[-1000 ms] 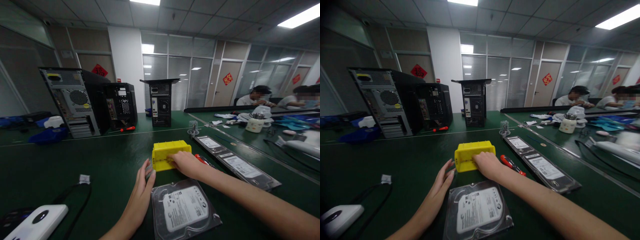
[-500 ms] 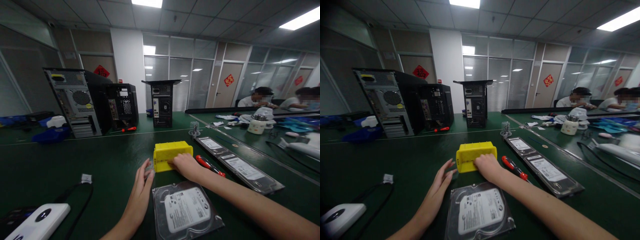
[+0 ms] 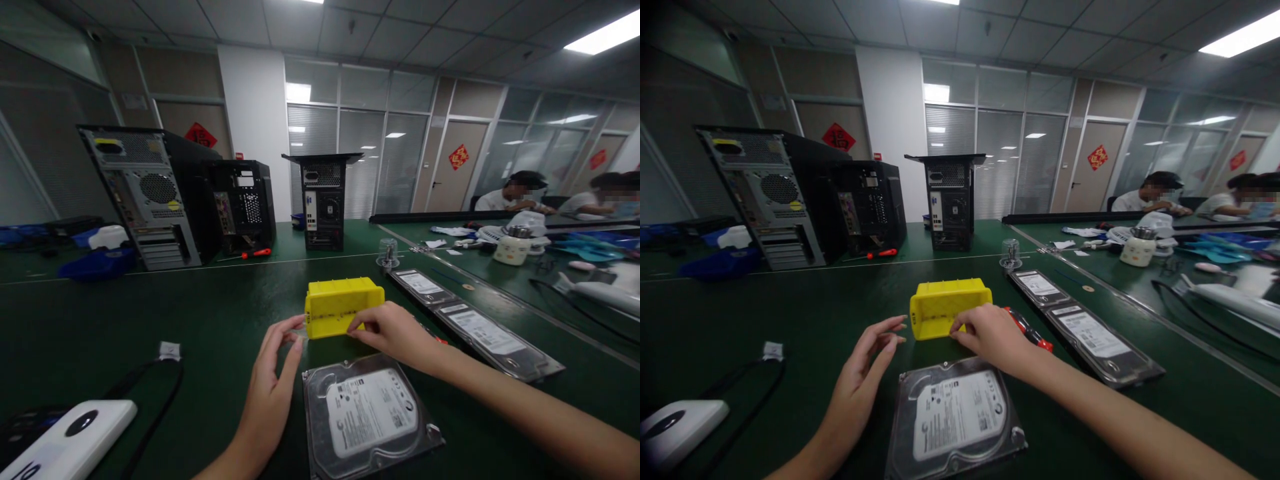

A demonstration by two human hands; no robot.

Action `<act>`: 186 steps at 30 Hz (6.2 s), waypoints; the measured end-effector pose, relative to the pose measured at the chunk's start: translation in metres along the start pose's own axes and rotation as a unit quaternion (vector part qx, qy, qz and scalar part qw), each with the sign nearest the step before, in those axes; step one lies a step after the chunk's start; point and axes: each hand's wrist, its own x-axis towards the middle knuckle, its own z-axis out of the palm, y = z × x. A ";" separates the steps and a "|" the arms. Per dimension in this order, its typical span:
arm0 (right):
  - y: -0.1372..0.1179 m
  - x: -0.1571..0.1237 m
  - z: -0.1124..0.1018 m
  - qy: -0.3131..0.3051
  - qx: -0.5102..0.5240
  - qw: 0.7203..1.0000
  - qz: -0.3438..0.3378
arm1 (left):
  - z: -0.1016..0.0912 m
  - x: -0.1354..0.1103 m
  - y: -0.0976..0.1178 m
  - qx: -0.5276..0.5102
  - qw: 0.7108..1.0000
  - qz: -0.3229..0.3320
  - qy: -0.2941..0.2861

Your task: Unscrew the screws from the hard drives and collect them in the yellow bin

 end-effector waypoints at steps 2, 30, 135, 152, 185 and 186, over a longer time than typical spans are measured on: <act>0.003 -0.012 -0.008 0.002 0.047 0.999 0.001 | 0.000 -0.001 0.002 0.005 1.000 -0.002 -0.009; 0.034 -0.098 -0.010 -0.126 0.277 0.953 0.011 | 0.008 -0.001 0.001 0.036 0.994 -0.055 -0.086; 0.036 -0.108 -0.027 -0.160 0.100 0.978 -0.087 | 0.006 -0.003 0.008 0.121 0.984 -0.009 -0.130; 0.034 -0.109 -0.028 -0.148 0.106 0.978 -0.102 | 0.006 -0.004 0.010 0.115 0.986 -0.008 -0.123; 0.031 -0.108 -0.019 -0.115 0.075 0.986 -0.091 | 0.007 -0.004 0.009 0.117 0.985 -0.005 -0.124; 0.031 -0.108 -0.020 -0.114 0.075 0.986 -0.094 | 0.007 -0.004 0.009 0.118 0.985 -0.005 -0.124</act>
